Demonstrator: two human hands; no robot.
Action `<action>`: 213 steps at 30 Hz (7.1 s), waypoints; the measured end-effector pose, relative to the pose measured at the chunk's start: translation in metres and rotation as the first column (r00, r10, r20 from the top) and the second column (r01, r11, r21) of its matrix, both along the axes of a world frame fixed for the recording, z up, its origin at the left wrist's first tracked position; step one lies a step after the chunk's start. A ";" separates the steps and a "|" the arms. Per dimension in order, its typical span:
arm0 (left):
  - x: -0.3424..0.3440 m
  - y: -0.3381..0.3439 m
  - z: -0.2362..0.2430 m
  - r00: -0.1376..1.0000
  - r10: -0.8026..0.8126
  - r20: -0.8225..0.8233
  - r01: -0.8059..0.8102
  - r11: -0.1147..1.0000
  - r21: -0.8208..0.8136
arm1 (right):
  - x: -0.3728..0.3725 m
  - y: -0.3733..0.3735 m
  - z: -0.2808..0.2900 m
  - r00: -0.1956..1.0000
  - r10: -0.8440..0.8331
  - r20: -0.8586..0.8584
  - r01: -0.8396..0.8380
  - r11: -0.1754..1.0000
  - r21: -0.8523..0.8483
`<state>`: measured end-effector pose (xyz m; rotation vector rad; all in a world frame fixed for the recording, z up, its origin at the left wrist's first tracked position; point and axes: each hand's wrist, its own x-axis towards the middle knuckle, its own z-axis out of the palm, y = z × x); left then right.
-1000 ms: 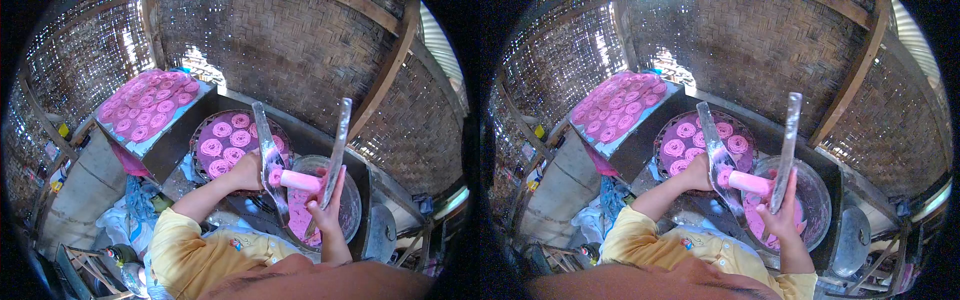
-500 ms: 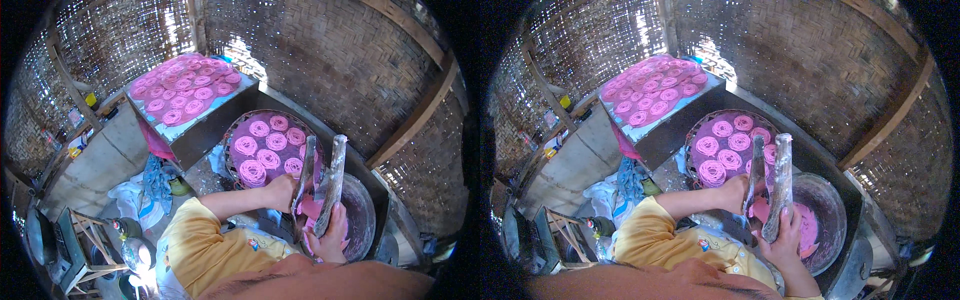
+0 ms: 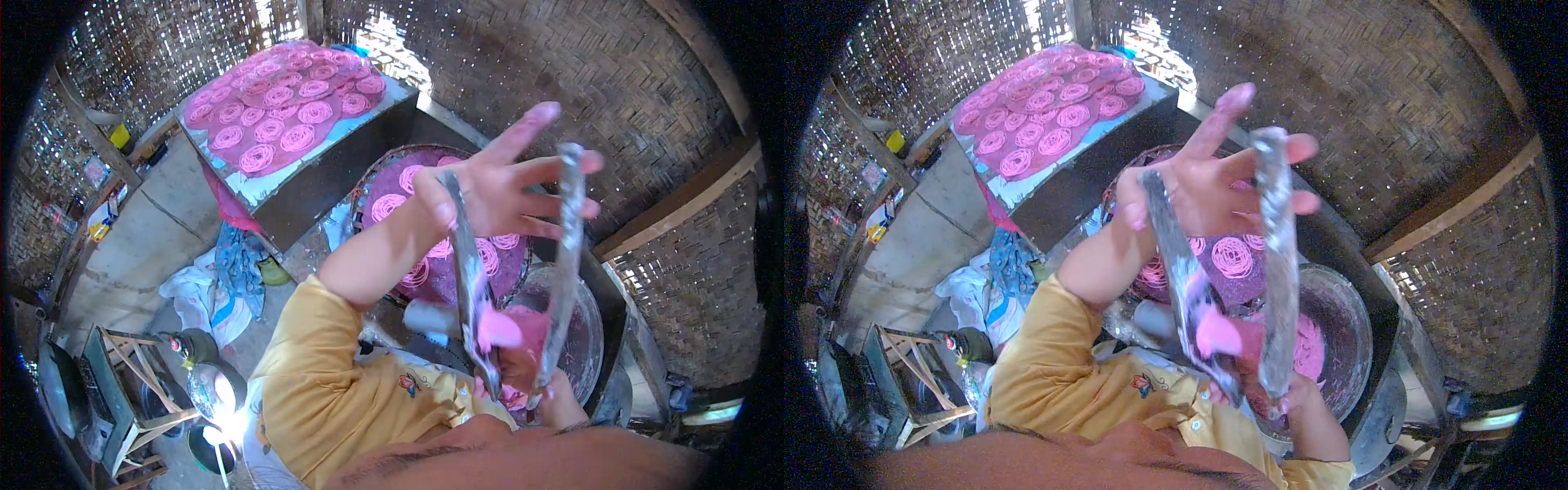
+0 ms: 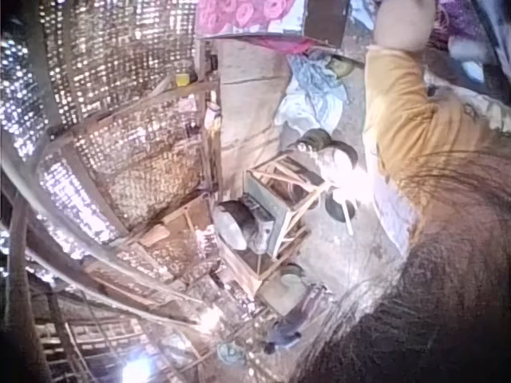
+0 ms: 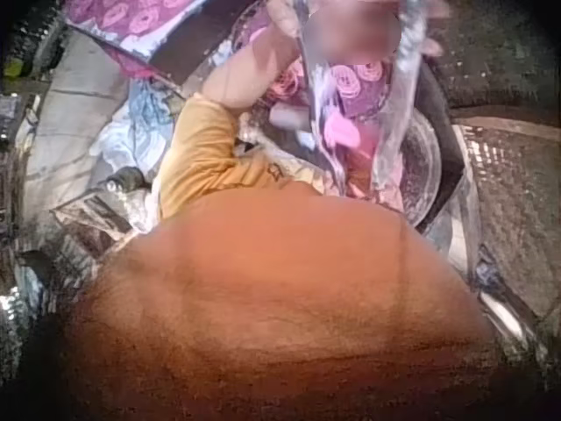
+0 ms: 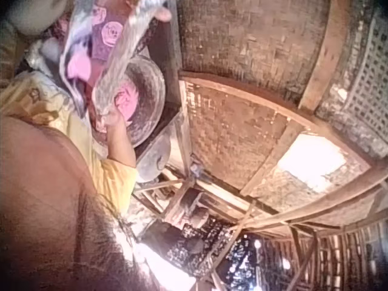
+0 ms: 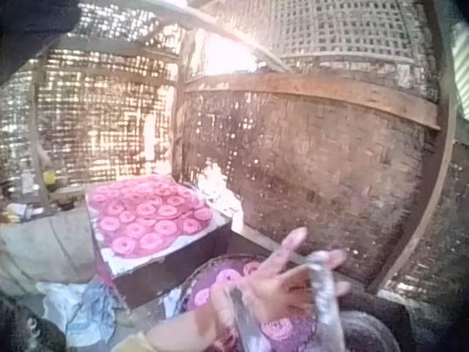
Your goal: The person prepares pink dough by using a large wooden paddle and an extruder tool. The person uses the paddle to gather the pink dough from a large metal bowl and places it into the hopper of a metal extruder. The person then extrudes the dough into circular, spiral patterns onto circular trays.
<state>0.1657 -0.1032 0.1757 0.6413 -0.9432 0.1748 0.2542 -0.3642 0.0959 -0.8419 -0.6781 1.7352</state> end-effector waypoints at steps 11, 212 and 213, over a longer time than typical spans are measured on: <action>0.046 0.027 -0.047 0.967 0.169 -0.192 -0.194 0.974 -0.116 | 0.045 -0.018 0.019 0.948 -0.250 0.196 0.296 0.918 -0.265; -0.385 0.318 -0.195 -0.551 0.474 -0.687 -0.829 -0.221 0.514 | -0.194 0.320 0.017 0.483 -0.338 0.808 -0.090 0.899 0.429; -0.387 0.308 -0.183 -0.495 0.522 -0.694 -0.868 -0.255 0.427 | -0.193 0.313 0.012 0.445 -0.337 0.830 -0.146 0.887 0.439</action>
